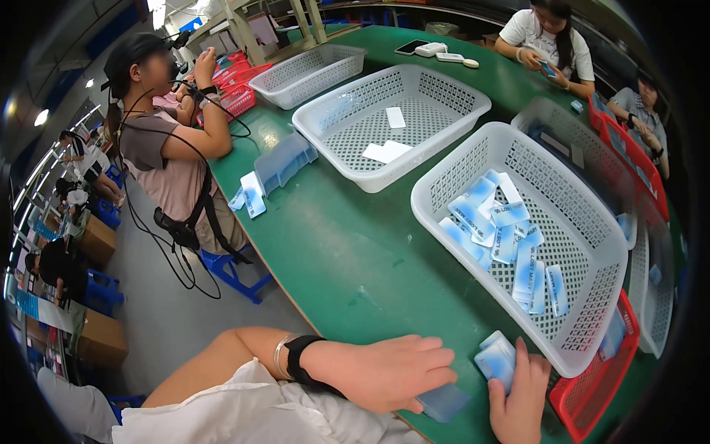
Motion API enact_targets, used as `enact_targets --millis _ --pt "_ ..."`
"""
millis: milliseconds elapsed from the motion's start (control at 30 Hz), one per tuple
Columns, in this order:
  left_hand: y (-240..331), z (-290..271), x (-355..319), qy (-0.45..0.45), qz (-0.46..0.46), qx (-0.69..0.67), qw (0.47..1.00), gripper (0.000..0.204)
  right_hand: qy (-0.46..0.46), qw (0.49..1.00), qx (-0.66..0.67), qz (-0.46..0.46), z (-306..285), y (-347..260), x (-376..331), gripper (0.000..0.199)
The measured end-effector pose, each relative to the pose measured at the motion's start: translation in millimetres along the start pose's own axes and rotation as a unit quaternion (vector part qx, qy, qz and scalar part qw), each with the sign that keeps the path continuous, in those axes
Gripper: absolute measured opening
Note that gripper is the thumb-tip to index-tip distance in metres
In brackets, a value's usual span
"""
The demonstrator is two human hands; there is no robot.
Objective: Sort and arrange thin blue/white labels from a basket onto the workspace.
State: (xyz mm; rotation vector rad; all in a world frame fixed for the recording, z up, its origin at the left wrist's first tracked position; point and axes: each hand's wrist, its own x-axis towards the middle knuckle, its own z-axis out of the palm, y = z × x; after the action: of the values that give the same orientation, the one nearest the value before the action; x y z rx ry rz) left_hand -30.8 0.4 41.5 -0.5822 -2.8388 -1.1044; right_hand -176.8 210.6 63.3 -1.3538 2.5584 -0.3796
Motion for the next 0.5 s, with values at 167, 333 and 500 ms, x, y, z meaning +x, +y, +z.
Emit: enact_targets --millis 167,333,500 --pt "5.3 -17.0 20.1 -0.037 0.004 -0.090 0.995 0.048 0.078 0.988 -0.132 -0.013 22.3 8.7 -15.0 0.066" --pt "-10.7 -29.8 27.6 -0.030 -0.072 -0.197 0.977 0.045 0.130 0.977 -0.159 -0.060 25.5 7.2 7.3 0.081" --pt "-16.2 -39.8 35.4 -0.024 -0.291 -0.390 0.873 0.045 0.177 0.967 -0.162 -0.089 39.3 17.7 24.7 0.087"
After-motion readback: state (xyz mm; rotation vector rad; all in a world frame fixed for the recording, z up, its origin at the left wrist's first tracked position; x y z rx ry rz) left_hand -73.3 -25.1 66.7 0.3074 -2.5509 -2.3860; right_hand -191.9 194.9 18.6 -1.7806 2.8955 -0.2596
